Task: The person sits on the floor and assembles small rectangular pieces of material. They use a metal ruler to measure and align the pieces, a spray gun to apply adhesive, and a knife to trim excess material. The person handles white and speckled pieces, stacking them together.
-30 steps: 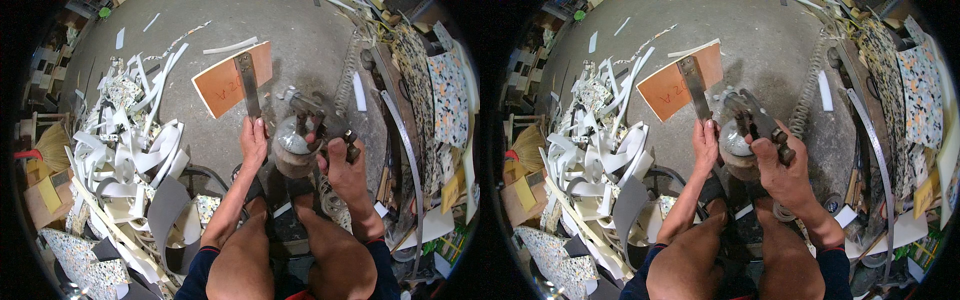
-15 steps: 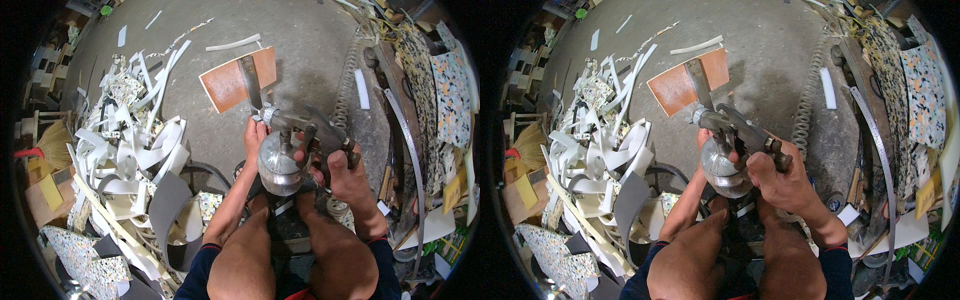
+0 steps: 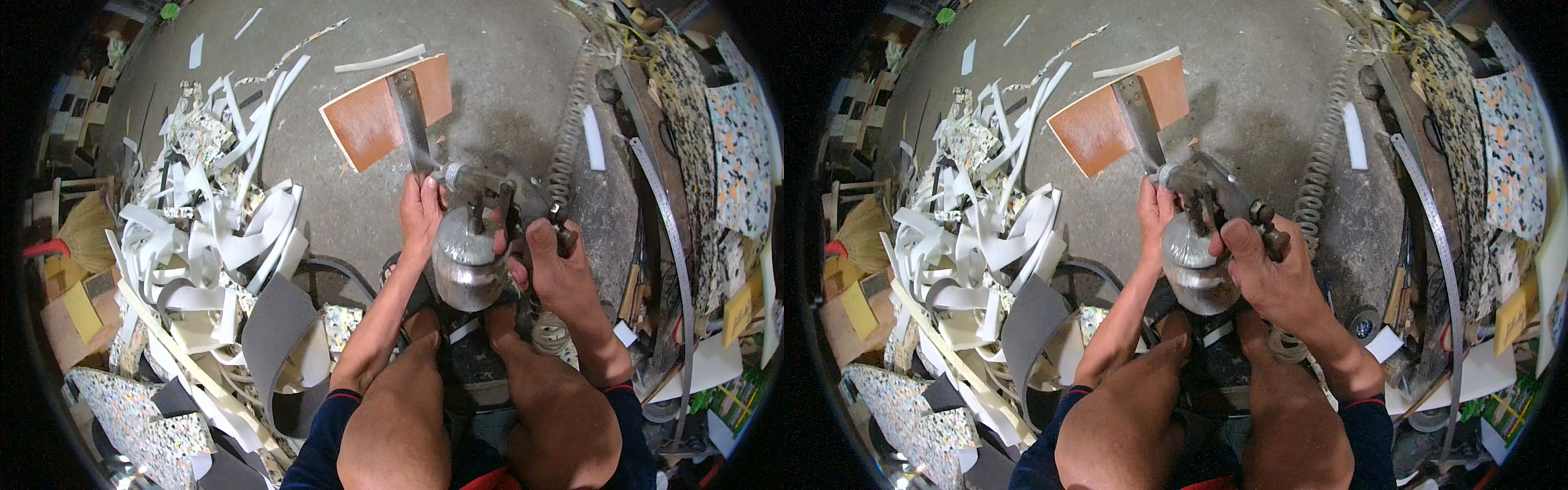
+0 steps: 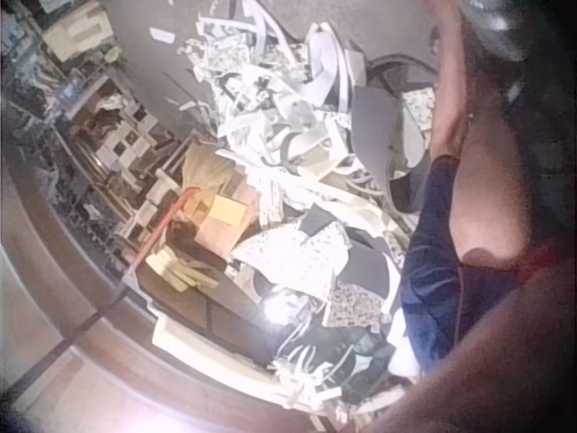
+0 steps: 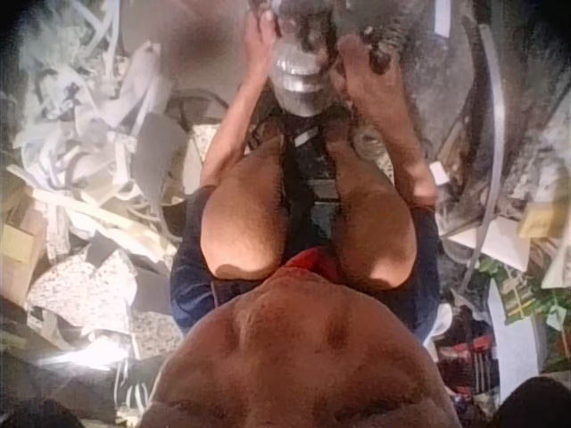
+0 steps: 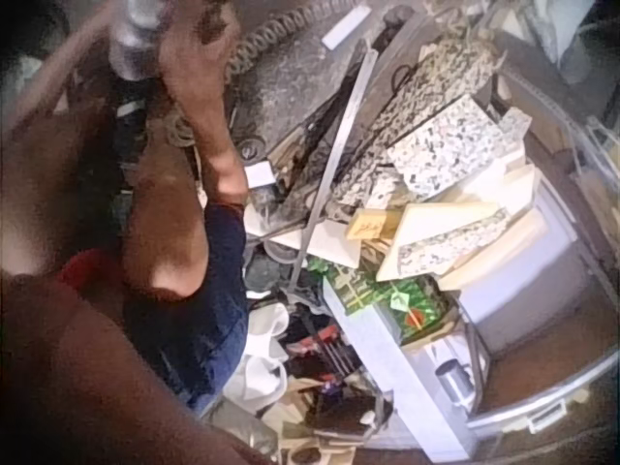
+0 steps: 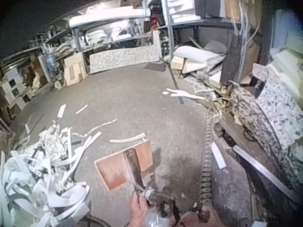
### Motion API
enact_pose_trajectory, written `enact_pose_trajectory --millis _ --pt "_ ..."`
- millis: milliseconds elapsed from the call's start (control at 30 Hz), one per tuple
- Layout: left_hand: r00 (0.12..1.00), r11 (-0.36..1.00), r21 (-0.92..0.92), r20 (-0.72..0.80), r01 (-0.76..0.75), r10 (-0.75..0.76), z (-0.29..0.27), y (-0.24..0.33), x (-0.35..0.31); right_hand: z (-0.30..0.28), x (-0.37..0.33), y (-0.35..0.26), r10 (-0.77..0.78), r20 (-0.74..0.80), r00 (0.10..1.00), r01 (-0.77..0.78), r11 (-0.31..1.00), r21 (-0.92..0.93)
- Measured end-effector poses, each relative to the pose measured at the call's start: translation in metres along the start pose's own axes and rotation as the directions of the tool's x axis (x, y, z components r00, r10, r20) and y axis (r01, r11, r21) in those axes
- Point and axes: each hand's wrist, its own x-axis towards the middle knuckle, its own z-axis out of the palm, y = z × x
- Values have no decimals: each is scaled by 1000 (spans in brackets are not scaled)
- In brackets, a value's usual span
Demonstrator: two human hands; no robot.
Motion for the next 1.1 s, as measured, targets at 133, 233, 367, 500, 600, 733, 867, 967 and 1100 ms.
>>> enact_pose_trajectory --millis 133,233,367,500,600,733,867,967,1100 --pt "993 996 42 -85 -84 88 -9 -39 4 2 -7 7 -123 126 984 123 992 7" --pt "997 998 -27 -46 62 -63 -12 -34 2 -1 -15 2 -60 152 987 54 998 44" --pt "1000 997 75 27 3 -5 -20 -7 -5 -11 -25 8 -75 17 997 73 995 67" --pt "896 889 -117 9 443 -445 -32 -12 -16 -56 -25 29 -138 -154 978 163 973 162" --pt "751 751 102 47 652 -659 -47 -20 -29 -108 -30 62 -138 -499 855 237 961 141" --pt "747 727 354 106 588 -656 -68 -43 -54 -152 -14 85 -198 -732 652 283 959 -8" --pt "825 637 678 79 367 -560 -93 -76 -94 -181 5 130 -276 -735 619 -213 842 -496" --pt "680 461 804 98 376 -726 -76 -56 -71 -233 4 183 -15 -873 488 -125 988 -87" --pt "951 598 799 133 63 -278 -101 -49 -95 -269 -4 265 -470 -704 533 144 870 -472"
